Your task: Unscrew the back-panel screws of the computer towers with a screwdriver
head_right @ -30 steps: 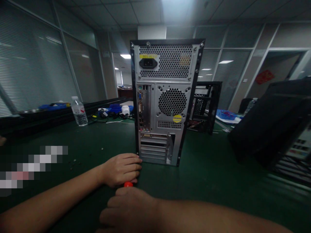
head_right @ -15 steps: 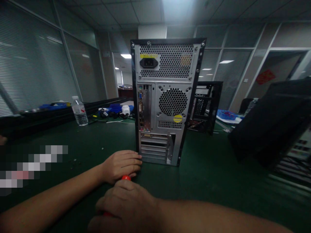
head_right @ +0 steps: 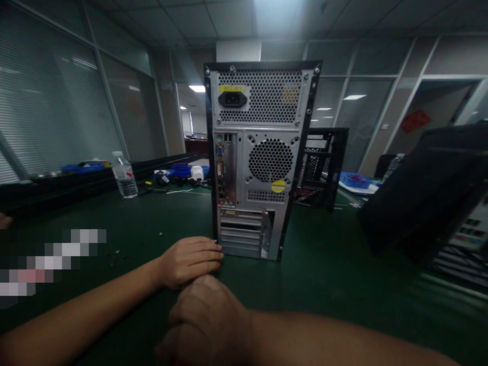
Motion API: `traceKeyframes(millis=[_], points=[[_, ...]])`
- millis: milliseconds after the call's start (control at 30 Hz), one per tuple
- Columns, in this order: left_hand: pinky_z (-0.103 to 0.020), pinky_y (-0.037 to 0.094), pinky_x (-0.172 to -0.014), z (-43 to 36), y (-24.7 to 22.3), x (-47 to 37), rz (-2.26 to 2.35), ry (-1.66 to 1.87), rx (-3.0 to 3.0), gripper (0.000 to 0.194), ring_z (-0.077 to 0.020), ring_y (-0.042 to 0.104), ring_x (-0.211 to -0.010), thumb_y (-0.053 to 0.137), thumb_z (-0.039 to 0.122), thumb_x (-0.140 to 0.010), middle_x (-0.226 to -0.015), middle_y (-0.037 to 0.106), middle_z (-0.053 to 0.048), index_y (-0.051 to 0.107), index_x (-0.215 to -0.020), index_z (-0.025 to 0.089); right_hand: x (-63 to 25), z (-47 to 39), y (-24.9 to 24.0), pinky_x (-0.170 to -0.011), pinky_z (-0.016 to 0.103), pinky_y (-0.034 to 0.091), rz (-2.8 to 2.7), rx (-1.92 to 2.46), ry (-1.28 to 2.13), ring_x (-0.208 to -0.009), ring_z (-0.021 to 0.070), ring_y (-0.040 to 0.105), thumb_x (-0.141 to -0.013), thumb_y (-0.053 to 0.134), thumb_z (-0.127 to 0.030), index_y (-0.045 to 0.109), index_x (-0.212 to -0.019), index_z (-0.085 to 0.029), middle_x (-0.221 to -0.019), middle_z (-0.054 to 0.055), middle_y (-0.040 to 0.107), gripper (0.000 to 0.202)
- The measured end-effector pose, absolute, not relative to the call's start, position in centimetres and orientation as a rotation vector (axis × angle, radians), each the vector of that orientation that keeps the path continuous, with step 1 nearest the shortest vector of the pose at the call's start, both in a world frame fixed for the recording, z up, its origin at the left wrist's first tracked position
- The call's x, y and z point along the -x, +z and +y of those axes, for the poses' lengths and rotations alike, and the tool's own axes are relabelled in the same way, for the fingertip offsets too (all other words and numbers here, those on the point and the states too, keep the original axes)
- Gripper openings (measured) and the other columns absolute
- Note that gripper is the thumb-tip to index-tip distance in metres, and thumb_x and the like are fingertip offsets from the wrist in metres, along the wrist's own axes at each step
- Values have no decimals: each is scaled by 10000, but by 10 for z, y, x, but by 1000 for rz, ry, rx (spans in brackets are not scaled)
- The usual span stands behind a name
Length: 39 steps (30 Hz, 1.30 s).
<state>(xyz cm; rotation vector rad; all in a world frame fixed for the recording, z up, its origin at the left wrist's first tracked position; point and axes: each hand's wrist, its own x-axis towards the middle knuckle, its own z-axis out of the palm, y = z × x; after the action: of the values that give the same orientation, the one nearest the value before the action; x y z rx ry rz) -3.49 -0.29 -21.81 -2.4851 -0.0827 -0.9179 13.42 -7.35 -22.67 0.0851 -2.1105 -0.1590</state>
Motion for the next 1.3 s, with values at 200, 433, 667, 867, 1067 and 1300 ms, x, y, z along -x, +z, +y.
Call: traceKeyframes(millis=[200, 433, 667, 867, 1067, 1300], points=[[-359, 564, -945, -2, -222, 36, -102, -870, 2496, 225, -211, 687, -1028, 604, 333, -904, -1049, 743, -71, 666, -987, 134, -134, -71, -225, -584, 278, 368, -2288, -288, -159, -678, 128, 525, -1051, 401, -264, 600, -1010, -151, -755, -26, 596, 232], [-353, 568, -934, -2, -220, 33, -96, -878, 2479, 209, -204, 692, -1010, 558, 314, -923, -1017, 747, -70, 662, -957, 136, -135, -68, -236, -532, 298, 193, -2255, -258, -169, -561, 147, 388, -1057, 326, -272, 572, -827, -163, -653, -10, 498, 353], [-376, 581, -913, -3, -220, 34, -139, -906, 2490, 216, -223, 696, -1015, 495, 273, -940, -1028, 745, -85, 657, -959, 132, -136, -68, -224, -681, 316, 392, -2257, -237, -117, -789, 162, 532, -1050, 318, -314, 548, -1054, -151, -925, 33, 597, 282], [-413, 564, -954, -1, -220, 35, -210, -913, 2427, 180, -259, 655, -1125, 538, 239, -911, -1122, 724, -96, 663, -973, 127, -139, -73, -218, -726, 303, 392, -2076, -157, -103, -875, 155, 542, -1066, 277, -306, 525, -992, -167, -933, 34, 551, 294], [-438, 508, -1030, -3, -221, 35, -322, -857, 2385, 201, -286, 534, -1305, 549, 248, -890, -1332, 616, -136, 667, -1006, 132, -137, -75, -222, -646, 287, 327, -2048, -107, -176, -747, 144, 493, -1052, 374, -322, 518, -921, -184, -787, 0, 513, 239], [-438, 467, -1088, -2, -221, 34, -341, -801, 2380, 268, -287, 450, -1385, 530, 261, -909, -1429, 533, -142, 652, -1109, 131, -134, -74, -219, -773, 275, 461, -2241, -106, -105, -891, 144, 608, -1029, 463, -343, 576, -1027, -130, -952, 35, 664, 242]])
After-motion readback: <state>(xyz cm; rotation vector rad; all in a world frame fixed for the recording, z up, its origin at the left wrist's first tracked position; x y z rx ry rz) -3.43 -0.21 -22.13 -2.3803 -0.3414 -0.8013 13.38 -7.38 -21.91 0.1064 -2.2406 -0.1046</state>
